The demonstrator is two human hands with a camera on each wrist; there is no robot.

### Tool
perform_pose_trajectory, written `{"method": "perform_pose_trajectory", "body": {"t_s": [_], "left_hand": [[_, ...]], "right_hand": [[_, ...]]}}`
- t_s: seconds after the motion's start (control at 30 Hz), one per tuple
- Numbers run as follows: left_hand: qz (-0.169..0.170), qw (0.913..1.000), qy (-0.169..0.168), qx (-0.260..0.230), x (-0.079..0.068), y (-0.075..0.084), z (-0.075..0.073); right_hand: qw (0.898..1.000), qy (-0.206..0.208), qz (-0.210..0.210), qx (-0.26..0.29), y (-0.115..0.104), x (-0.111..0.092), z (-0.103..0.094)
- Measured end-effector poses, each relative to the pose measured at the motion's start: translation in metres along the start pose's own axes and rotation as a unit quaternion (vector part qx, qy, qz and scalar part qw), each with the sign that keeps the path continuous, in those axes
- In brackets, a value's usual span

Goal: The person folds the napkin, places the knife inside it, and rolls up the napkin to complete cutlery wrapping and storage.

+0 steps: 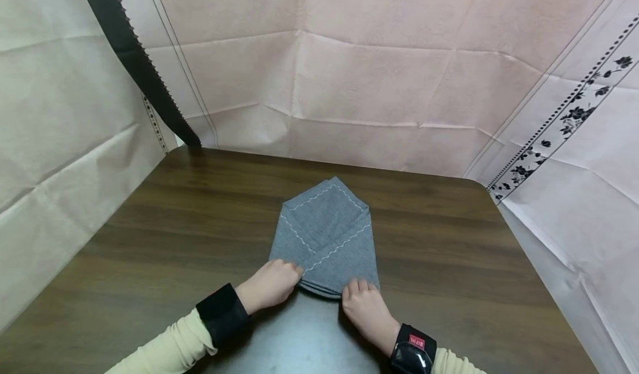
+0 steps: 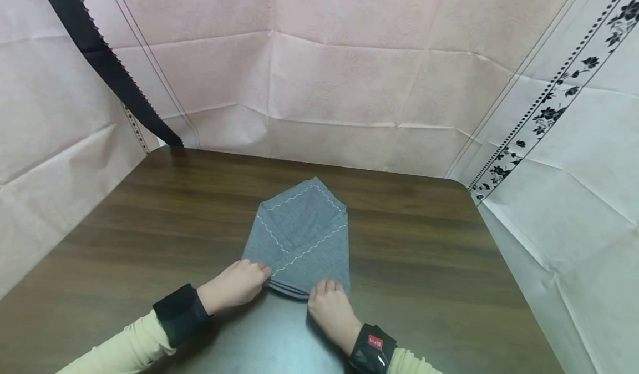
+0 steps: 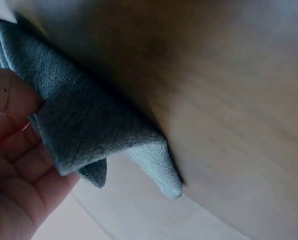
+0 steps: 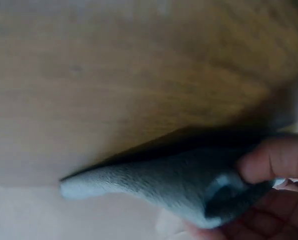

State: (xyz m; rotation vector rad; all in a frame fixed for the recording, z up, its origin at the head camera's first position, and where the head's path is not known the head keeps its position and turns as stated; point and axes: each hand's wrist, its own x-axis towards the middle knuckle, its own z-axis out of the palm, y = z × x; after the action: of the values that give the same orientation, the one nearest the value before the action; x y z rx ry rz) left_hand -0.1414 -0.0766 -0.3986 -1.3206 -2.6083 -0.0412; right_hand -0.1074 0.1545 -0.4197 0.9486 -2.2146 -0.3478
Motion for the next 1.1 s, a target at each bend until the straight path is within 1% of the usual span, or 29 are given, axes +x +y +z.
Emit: {"method": "perform_pose_trajectory", "body": {"t_s": [0.07, 0.17, 0.23, 0.3, 0.4, 0.47, 0.53, 0.6, 0.63, 0.77, 0.83, 0.9, 0.97, 1.0, 1.1], "left_hand": [[0.008, 0.9999, 0.000, 0.011, -0.003, 0.002, 0.000], [0.021, 0.9993, 0.003, 0.033, -0.008, 0.005, -0.001], [0.019, 0.9988, 0.007, 0.045, -0.009, 0.006, -0.001], [0.010, 0.9990, 0.007, 0.043, -0.009, 0.006, -0.001], [-0.013, 0.9998, -0.002, 0.016, -0.009, 0.005, -0.003], [-0.028, 0.9993, -0.014, -0.022, -0.009, 0.003, -0.004], [-0.034, 0.9976, -0.024, -0.056, -0.009, 0.001, -0.005], [-0.039, 0.9943, -0.032, -0.094, -0.009, -0.002, -0.006], [-0.042, 0.9921, -0.036, -0.113, -0.008, -0.004, -0.006], [-0.044, 0.9805, -0.047, -0.186, -0.006, -0.012, -0.006], [-0.049, 0.9725, -0.057, -0.220, -0.005, -0.017, -0.006], [-0.057, 0.9637, -0.072, -0.251, -0.003, -0.023, -0.007], [-0.064, 0.9572, -0.086, -0.269, -0.001, -0.029, -0.007], [-0.065, 0.9544, -0.093, -0.276, 0.001, -0.032, -0.007], [-0.067, 0.9501, -0.111, -0.284, 0.006, -0.040, -0.005]], "right_hand": [[1.000, 0.001, 0.002, 0.007, 0.002, 0.003, 0.001], [0.999, -0.021, 0.003, 0.033, 0.007, 0.005, 0.001], [0.997, -0.043, 0.006, 0.062, 0.011, 0.004, 0.000], [0.993, -0.065, 0.012, 0.095, 0.014, 0.002, -0.001], [0.986, -0.087, 0.018, 0.138, 0.018, 0.000, -0.002], [0.981, -0.096, 0.021, 0.165, 0.020, -0.002, -0.002], [0.974, -0.105, 0.033, 0.197, 0.023, -0.003, -0.004], [0.964, -0.116, 0.050, 0.235, 0.027, -0.003, -0.006], [0.956, -0.124, 0.060, 0.258, 0.029, -0.003, -0.007], [0.921, -0.159, 0.093, 0.343, 0.039, -0.001, -0.010], [0.901, -0.174, 0.108, 0.382, 0.045, 0.000, -0.009], [0.886, -0.182, 0.119, 0.408, 0.051, 0.002, -0.007], [0.874, -0.189, 0.128, 0.429, 0.057, 0.004, -0.003], [0.870, -0.191, 0.131, 0.436, 0.060, 0.004, -0.001], [0.856, -0.200, 0.142, 0.455, 0.068, 0.007, 0.006]]}}
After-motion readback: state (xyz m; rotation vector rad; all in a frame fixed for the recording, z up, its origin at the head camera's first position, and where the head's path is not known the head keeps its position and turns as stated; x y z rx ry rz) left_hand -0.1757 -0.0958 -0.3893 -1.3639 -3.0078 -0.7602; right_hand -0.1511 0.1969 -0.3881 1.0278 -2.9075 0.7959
